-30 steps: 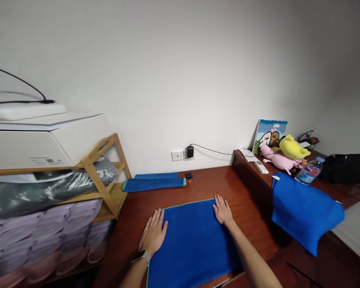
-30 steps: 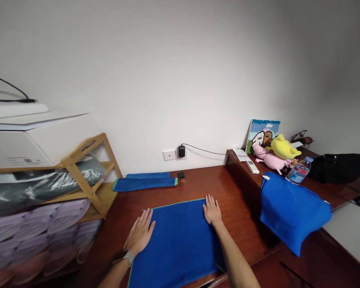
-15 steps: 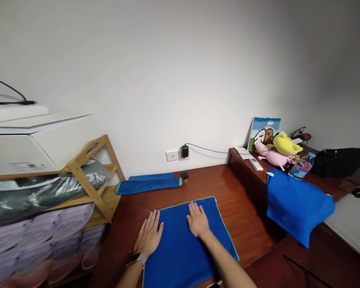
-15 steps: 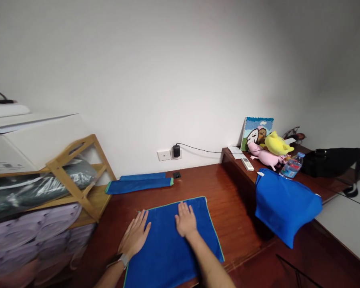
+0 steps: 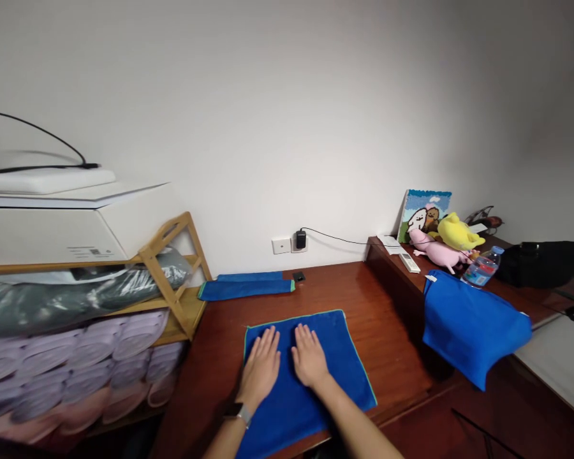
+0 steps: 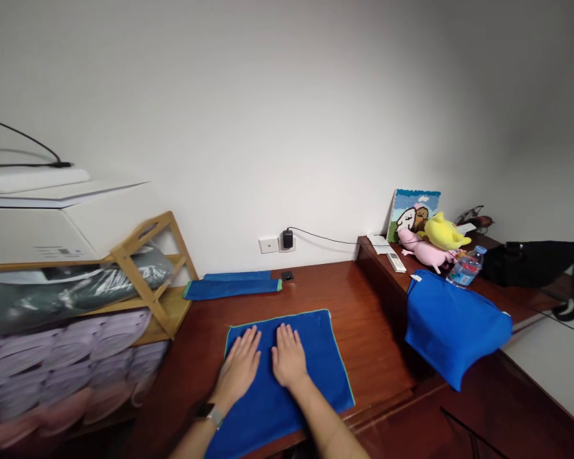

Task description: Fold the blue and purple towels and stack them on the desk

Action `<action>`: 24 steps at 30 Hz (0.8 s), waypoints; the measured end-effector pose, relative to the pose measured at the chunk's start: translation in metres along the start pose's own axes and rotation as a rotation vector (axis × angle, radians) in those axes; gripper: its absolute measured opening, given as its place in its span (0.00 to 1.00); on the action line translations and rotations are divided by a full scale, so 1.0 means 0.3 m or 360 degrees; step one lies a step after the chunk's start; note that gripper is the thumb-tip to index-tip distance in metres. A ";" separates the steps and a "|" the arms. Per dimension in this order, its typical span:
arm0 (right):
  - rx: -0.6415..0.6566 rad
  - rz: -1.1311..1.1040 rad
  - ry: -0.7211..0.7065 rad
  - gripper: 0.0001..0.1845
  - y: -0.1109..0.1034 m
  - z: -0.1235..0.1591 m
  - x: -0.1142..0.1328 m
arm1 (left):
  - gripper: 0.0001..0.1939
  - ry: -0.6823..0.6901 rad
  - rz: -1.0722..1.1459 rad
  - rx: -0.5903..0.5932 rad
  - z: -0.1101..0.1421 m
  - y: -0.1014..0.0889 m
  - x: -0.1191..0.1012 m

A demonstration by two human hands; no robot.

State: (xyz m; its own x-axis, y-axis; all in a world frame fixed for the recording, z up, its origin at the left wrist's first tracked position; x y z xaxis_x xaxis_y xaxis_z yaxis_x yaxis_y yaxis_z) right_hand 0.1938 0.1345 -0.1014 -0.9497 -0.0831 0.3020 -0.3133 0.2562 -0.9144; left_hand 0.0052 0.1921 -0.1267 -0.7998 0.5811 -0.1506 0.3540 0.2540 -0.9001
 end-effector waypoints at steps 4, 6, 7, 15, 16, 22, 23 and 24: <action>0.0121 -0.0074 -0.0026 0.33 0.029 0.066 0.057 | 0.30 -0.0071 -0.0016 0.0078 0.112 0.041 -0.114; 0.0156 -0.0048 0.0077 0.34 -0.009 0.099 -0.031 | 0.31 -0.0146 -0.0037 0.0077 0.145 0.048 -0.119; 0.0171 -0.0014 0.0150 0.34 -0.037 0.115 -0.094 | 0.32 -0.0158 -0.0039 0.0075 0.153 0.047 -0.115; 0.0171 0.0238 0.0602 0.34 -0.197 0.172 -0.356 | 0.33 -0.0153 -0.0018 0.0067 0.134 0.023 -0.106; 0.0106 0.0224 0.0558 0.34 -0.182 0.171 -0.313 | 0.32 -0.0148 -0.0016 0.0041 0.131 0.018 -0.110; -0.0089 -0.0066 0.0045 0.33 0.000 0.196 0.056 | 0.29 -0.0098 -0.0013 -0.0076 0.189 -0.010 -0.131; -0.0061 -0.0098 0.0024 0.34 0.020 0.206 0.089 | 0.29 -0.0083 -0.0018 -0.0054 0.216 -0.012 -0.134; -0.0031 -0.0122 0.0019 0.34 0.030 0.217 0.104 | 0.30 -0.0067 -0.0027 -0.0030 0.243 -0.015 -0.136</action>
Point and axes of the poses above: each hand's wrist, its own z-axis away from the middle knuckle, its own y-axis out of the palm, x = y × z, the point moved 1 cm from there along -z, towards the middle knuckle, and after that the axes turned 4 degrees about -x, right-handed, at the moved point
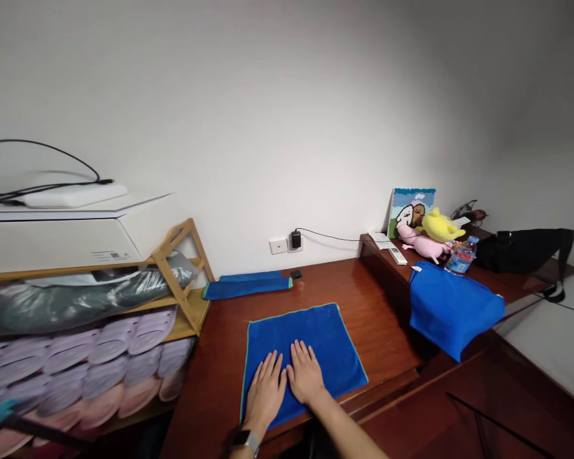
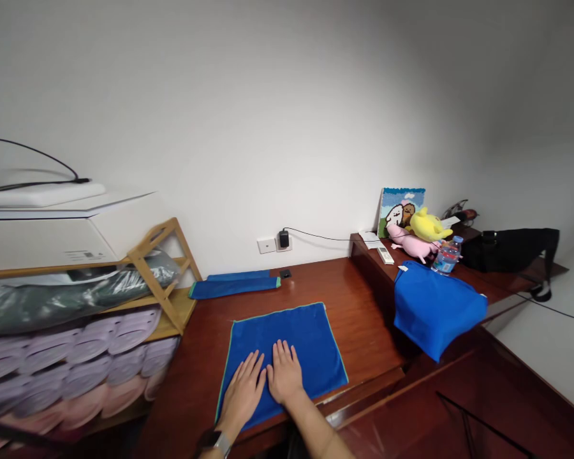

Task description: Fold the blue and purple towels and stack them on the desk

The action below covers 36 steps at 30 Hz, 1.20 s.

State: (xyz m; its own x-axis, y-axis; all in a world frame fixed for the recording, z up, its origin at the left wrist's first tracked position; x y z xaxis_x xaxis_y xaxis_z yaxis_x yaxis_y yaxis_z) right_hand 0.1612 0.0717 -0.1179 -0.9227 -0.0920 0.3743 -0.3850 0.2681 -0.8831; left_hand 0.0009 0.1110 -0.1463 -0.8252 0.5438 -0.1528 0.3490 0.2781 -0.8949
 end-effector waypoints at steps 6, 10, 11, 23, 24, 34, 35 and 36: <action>0.0109 0.0108 0.0287 0.35 -0.133 0.094 -0.225 | 0.32 0.0012 -0.0043 0.0156 0.068 -0.035 0.004; 0.0185 0.0290 0.0540 0.35 -0.267 0.156 -0.405 | 0.35 -0.0027 -0.0025 0.0258 0.035 -0.063 -0.004; 0.0191 0.0313 0.0565 0.35 -0.285 0.161 -0.415 | 0.35 -0.0021 -0.0019 0.0259 0.030 -0.068 -0.012; 0.0025 -0.0021 0.0056 0.33 -0.068 0.148 0.009 | 0.30 0.0115 0.0005 0.0153 0.131 -0.045 -0.130; 0.0043 -0.0026 0.0073 0.33 -0.066 0.150 0.004 | 0.30 0.0119 0.0014 0.0163 0.126 -0.051 -0.124; 0.0170 0.0291 0.0472 0.36 -0.224 0.228 -0.326 | 0.34 -0.0204 -0.0108 0.0104 0.195 -0.083 -0.081; 0.0183 0.0315 0.0516 0.37 -0.236 0.248 -0.358 | 0.34 -0.0244 -0.0143 0.0085 0.219 -0.083 -0.076; 0.0193 0.0333 0.0544 0.37 -0.243 0.267 -0.382 | 0.35 -0.0269 -0.0173 0.0068 0.240 -0.082 -0.071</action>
Point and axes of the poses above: each hand's wrist, its own z-axis away from the middle knuckle, its own y-axis out of the palm, x = y × z, the point moved 1 cm from there along -z, towards the middle knuckle, and after that the axes turned 4 degrees about -x, right-handed, at the moved point
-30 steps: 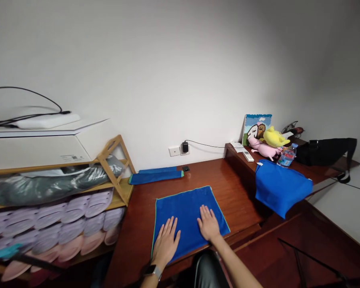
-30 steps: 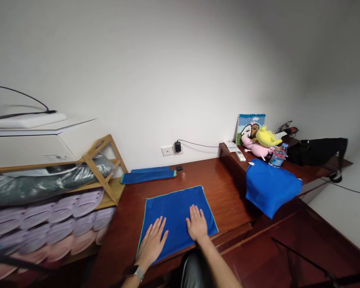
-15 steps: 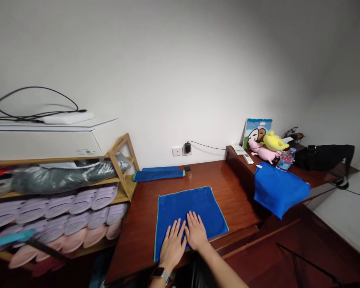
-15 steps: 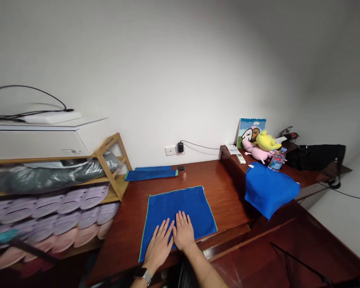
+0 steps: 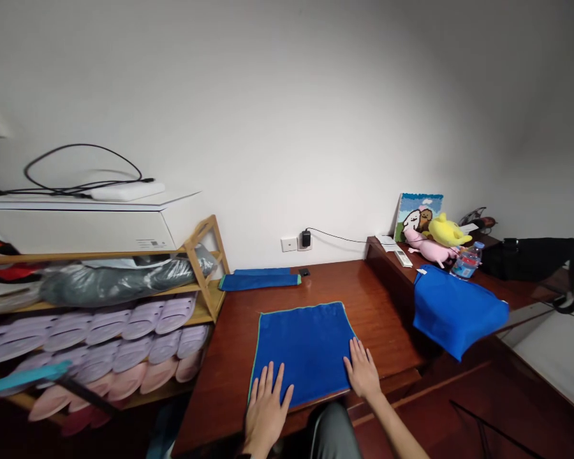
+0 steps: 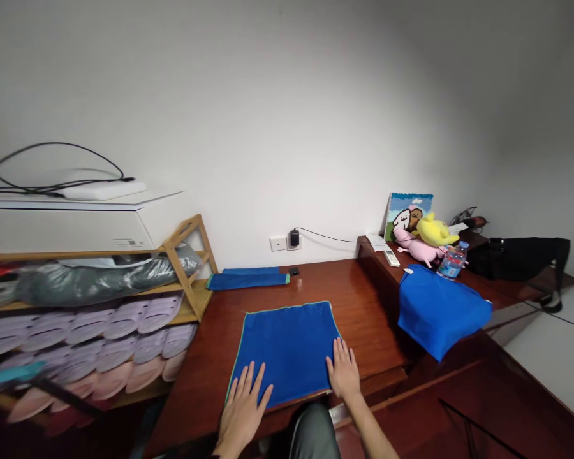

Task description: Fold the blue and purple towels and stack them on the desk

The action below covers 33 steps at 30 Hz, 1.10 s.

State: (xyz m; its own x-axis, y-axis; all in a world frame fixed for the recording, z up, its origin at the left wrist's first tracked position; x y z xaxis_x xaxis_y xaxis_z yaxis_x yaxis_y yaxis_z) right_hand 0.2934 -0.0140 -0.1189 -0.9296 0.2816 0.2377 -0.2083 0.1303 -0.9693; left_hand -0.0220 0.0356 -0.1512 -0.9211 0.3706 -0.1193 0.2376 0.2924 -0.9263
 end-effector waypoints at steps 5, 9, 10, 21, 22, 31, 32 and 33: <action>-0.0082 0.0025 -0.0004 0.39 0.016 0.009 0.025 | 0.34 -0.0016 -0.0023 -0.0104 -0.016 -0.008 -0.012; -0.0180 -0.0121 -0.0218 0.36 0.026 -0.061 0.213 | 0.31 0.0093 0.0084 -0.0045 -0.158 -0.023 -0.080; -0.0174 -0.0171 -0.0276 0.35 0.034 -0.081 0.260 | 0.31 0.0130 0.0111 -0.0005 -0.188 -0.019 -0.093; -0.0057 -0.0060 -0.0129 0.38 0.065 -0.120 0.109 | 0.34 0.0178 0.0151 0.0002 -0.171 0.048 0.037; -0.0039 -0.0041 -0.0110 0.38 0.059 -0.117 0.079 | 0.34 0.0171 0.0146 -0.0003 -0.166 0.046 0.052; -0.0157 -0.0157 -0.0262 0.34 0.033 -0.205 0.239 | 0.32 0.0134 0.0137 -0.0123 -0.269 0.047 0.062; -0.0163 -0.0193 -0.0314 0.33 0.031 -0.236 0.295 | 0.31 0.0135 0.0140 -0.0123 -0.315 0.047 0.037; -0.0157 -0.0228 -0.0368 0.32 0.032 -0.269 0.350 | 0.31 0.0154 0.0148 -0.0113 -0.363 0.049 0.011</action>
Point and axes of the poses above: each hand's wrist, its own z-axis away from the middle knuckle, its own y-axis out of the palm, x = y × z, the point moved 1 cm from there along -z, towards the middle knuckle, and after that the axes turned 4 degrees about -x, right-handed, at the moved point
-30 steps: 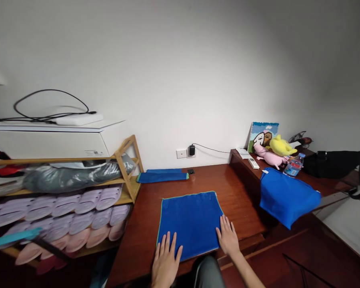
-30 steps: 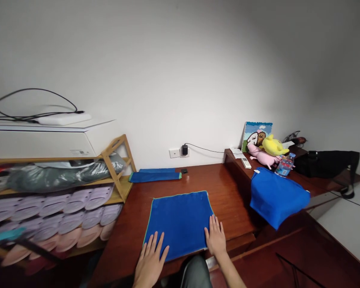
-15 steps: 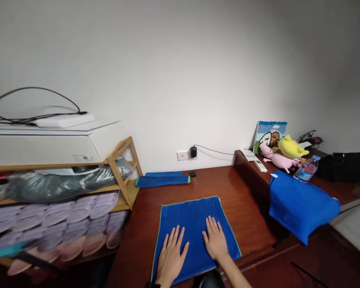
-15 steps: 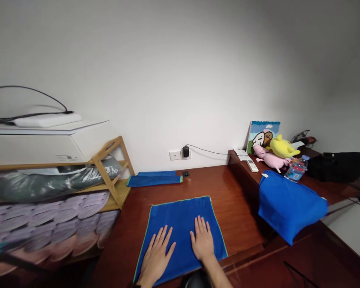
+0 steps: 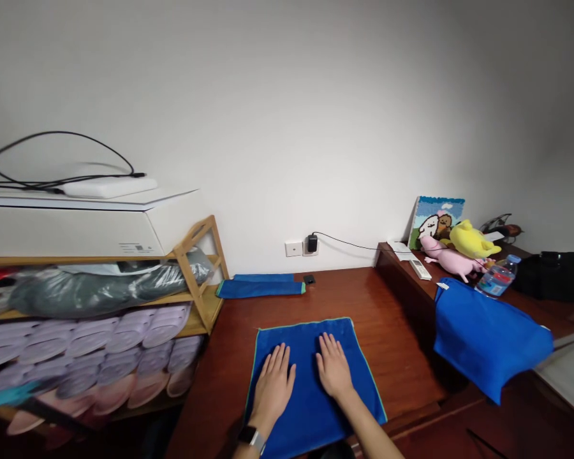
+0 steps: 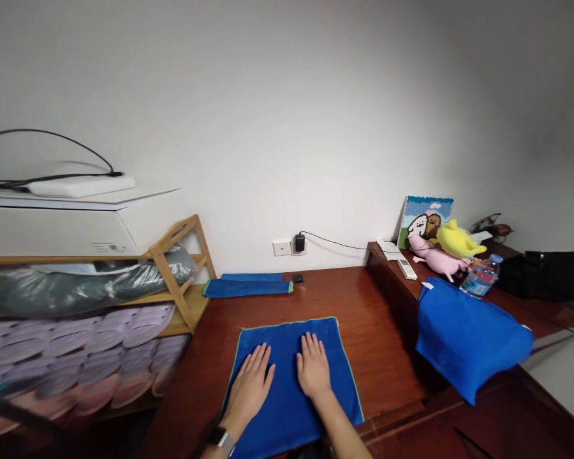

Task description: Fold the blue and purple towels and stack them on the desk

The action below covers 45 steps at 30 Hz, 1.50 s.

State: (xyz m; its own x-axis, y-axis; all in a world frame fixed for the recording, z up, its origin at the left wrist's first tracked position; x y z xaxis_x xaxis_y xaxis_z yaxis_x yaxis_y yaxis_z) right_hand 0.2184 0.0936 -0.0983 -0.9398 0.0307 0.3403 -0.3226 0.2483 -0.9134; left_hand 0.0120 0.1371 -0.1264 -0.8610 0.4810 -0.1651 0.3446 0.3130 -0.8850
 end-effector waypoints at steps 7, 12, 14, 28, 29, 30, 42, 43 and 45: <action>0.0086 -0.0012 -0.0042 0.32 0.078 -0.154 -0.035 | 0.31 -0.0039 -0.0012 0.0149 -0.142 0.103 0.063; 0.0161 0.0148 0.0263 0.34 -0.023 -0.139 -0.281 | 0.35 -0.0130 -0.0079 0.0135 -0.117 0.109 0.193; 0.0199 0.0190 0.0303 0.35 -0.070 -0.141 -0.299 | 0.34 -0.0144 -0.0089 0.0113 -0.120 0.090 0.177; -0.0026 -0.0021 0.0049 0.33 0.035 0.296 -0.047 | 0.32 0.0069 -0.0075 0.0091 0.351 0.005 0.041; 0.0011 0.0021 0.0126 0.33 0.003 0.300 -0.099 | 0.32 0.0051 -0.0082 0.0072 0.368 -0.010 0.067; 0.0048 0.0061 0.0194 0.34 -0.029 0.302 -0.149 | 0.33 0.0034 -0.0088 0.0050 0.382 -0.023 0.088; -0.0013 0.0021 0.0023 0.33 -0.025 0.096 -0.033 | 0.30 0.0099 -0.0053 0.0035 0.112 -0.018 -0.018; 0.0003 -0.0014 -0.0027 0.32 -0.007 0.048 0.008 | 0.30 0.0115 -0.0048 0.0067 0.055 -0.005 -0.041; 0.0051 -0.0065 -0.0100 0.32 0.033 -0.037 0.065 | 0.29 0.0144 -0.0050 0.0155 -0.039 0.028 -0.069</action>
State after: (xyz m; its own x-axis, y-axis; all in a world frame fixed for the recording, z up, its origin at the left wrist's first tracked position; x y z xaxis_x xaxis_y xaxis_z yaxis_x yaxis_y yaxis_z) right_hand 0.1981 0.1074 -0.0983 -0.9306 -0.0401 0.3638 -0.3635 0.2171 -0.9060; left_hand 0.0370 0.1393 -0.1252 -0.8320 0.5456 -0.1006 0.2762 0.2500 -0.9280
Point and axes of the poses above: each hand's wrist, its own z-axis away from the middle knuckle, its own y-axis out of the palm, x = y × z, the point moved 1 cm from there along -z, towards the middle knuckle, and after that the axes turned 4 degrees about -x, right-handed, at the moved point
